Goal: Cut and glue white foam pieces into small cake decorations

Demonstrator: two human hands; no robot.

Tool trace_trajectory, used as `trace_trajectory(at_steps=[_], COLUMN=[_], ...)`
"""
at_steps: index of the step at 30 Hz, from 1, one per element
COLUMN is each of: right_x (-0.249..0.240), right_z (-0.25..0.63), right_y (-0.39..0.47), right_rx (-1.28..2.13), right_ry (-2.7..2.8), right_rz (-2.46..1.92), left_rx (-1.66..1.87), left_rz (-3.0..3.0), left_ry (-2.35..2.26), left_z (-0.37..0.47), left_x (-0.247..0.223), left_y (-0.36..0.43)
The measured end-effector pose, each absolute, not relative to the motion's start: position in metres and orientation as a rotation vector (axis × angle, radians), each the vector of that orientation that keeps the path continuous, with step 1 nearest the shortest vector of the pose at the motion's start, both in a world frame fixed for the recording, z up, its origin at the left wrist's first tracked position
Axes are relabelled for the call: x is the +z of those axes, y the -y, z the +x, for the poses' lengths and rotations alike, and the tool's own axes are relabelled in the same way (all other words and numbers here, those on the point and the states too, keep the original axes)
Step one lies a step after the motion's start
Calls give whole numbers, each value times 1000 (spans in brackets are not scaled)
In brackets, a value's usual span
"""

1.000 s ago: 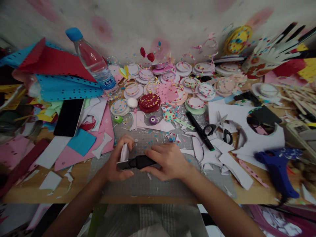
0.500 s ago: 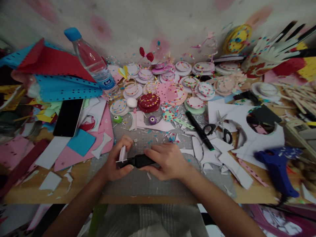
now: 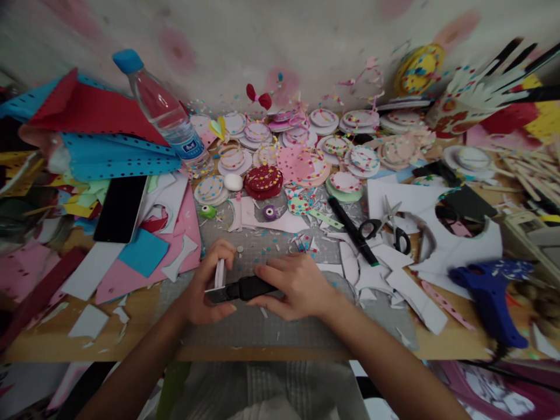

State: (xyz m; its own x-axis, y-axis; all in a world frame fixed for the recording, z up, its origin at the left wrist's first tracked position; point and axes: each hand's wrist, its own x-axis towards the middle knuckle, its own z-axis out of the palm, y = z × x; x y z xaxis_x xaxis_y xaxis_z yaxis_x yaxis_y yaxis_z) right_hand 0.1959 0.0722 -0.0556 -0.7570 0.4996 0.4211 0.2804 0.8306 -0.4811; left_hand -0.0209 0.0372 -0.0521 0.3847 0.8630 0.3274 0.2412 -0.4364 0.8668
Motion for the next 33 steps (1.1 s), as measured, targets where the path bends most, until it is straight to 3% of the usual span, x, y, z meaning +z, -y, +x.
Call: trace_trajectory(at_steps=[33], right_x=[-57], right_z=[195], right_y=[-69], right_rx=[573], right_ry=[2433], right_rz=[-632], left_rx=[1119], left_rz=[2013], left_ry=[-991], left_z=[-17], left_x=[-49], left_y=[-37])
